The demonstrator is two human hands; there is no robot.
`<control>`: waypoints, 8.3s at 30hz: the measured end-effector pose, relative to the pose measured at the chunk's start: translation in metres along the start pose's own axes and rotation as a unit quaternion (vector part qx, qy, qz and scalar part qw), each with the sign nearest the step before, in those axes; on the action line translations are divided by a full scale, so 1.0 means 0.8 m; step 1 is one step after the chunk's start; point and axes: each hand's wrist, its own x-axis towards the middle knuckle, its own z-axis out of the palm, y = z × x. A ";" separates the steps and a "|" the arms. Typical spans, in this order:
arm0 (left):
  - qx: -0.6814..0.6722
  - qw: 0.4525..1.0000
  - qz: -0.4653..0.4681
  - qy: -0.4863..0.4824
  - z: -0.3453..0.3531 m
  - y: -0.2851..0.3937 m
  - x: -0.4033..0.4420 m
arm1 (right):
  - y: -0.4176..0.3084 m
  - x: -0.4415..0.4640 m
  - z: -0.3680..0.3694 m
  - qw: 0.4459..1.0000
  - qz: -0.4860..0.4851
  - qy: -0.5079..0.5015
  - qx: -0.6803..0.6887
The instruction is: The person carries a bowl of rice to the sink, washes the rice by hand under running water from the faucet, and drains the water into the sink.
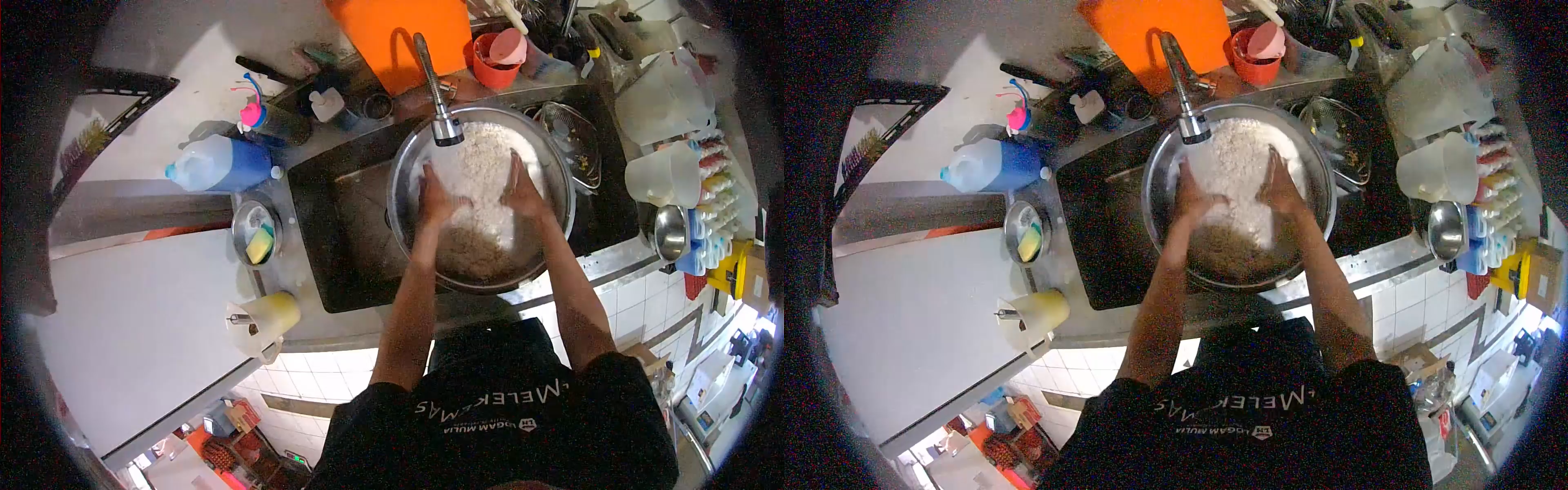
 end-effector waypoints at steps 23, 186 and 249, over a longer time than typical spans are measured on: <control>-0.138 0.978 0.086 -0.133 0.000 0.007 0.054 | -0.017 0.078 0.009 0.969 0.072 -0.068 0.227; 0.221 0.971 0.077 -0.055 -0.042 0.013 -0.035 | -0.060 -0.013 -0.059 0.938 0.035 -0.065 -0.338; 0.104 0.949 0.288 0.070 -0.012 0.041 0.008 | -0.078 0.036 -0.003 0.906 0.101 -0.175 -0.371</control>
